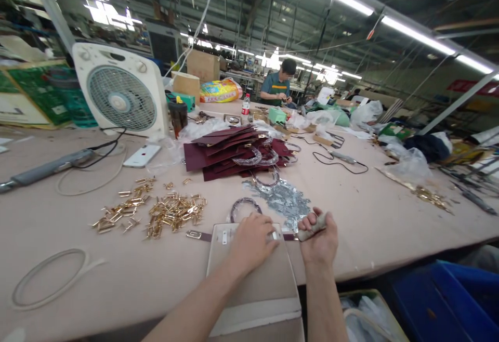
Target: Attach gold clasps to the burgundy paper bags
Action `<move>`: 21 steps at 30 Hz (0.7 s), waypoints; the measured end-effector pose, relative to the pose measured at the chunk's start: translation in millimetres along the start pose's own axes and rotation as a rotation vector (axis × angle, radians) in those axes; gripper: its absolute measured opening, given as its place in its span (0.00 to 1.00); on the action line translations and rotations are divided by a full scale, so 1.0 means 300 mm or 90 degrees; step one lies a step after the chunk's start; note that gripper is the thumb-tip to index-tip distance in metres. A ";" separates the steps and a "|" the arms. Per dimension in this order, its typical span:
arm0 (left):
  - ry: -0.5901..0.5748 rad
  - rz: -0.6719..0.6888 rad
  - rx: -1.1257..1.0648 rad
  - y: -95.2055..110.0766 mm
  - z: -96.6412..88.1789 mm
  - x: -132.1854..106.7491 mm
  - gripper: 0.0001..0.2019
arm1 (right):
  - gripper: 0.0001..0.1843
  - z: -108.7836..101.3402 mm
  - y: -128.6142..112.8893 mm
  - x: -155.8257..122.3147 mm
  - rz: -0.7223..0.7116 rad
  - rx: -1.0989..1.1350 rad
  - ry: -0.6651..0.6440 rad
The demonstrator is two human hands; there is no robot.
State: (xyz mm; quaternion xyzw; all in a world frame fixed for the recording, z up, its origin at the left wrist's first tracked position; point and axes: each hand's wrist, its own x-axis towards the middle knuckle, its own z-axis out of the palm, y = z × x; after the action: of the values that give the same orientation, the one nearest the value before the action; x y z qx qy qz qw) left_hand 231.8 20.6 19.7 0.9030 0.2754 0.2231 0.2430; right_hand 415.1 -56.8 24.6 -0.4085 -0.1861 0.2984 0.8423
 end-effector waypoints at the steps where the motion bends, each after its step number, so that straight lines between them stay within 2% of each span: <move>1: -0.001 -0.003 -0.006 -0.003 -0.001 0.001 0.10 | 0.15 0.026 0.013 -0.012 -0.015 0.011 0.001; 5: -0.008 -0.010 -0.027 -0.014 0.002 0.007 0.10 | 0.09 0.078 0.069 -0.056 -0.080 0.019 0.013; 10: -0.005 -0.004 -0.047 -0.019 0.004 0.015 0.12 | 0.20 0.085 0.120 -0.113 -0.158 -0.010 0.005; 21: -0.022 0.000 -0.025 -0.020 -0.009 0.019 0.11 | 0.19 0.102 0.167 -0.160 -0.270 -0.030 -0.044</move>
State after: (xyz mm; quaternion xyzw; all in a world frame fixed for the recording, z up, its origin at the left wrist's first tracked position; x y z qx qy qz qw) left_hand 232.3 29.3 19.9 0.9017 0.2668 0.2130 0.2651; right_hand 344.5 -46.2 -0.5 -0.3695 -0.3039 0.1238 0.8694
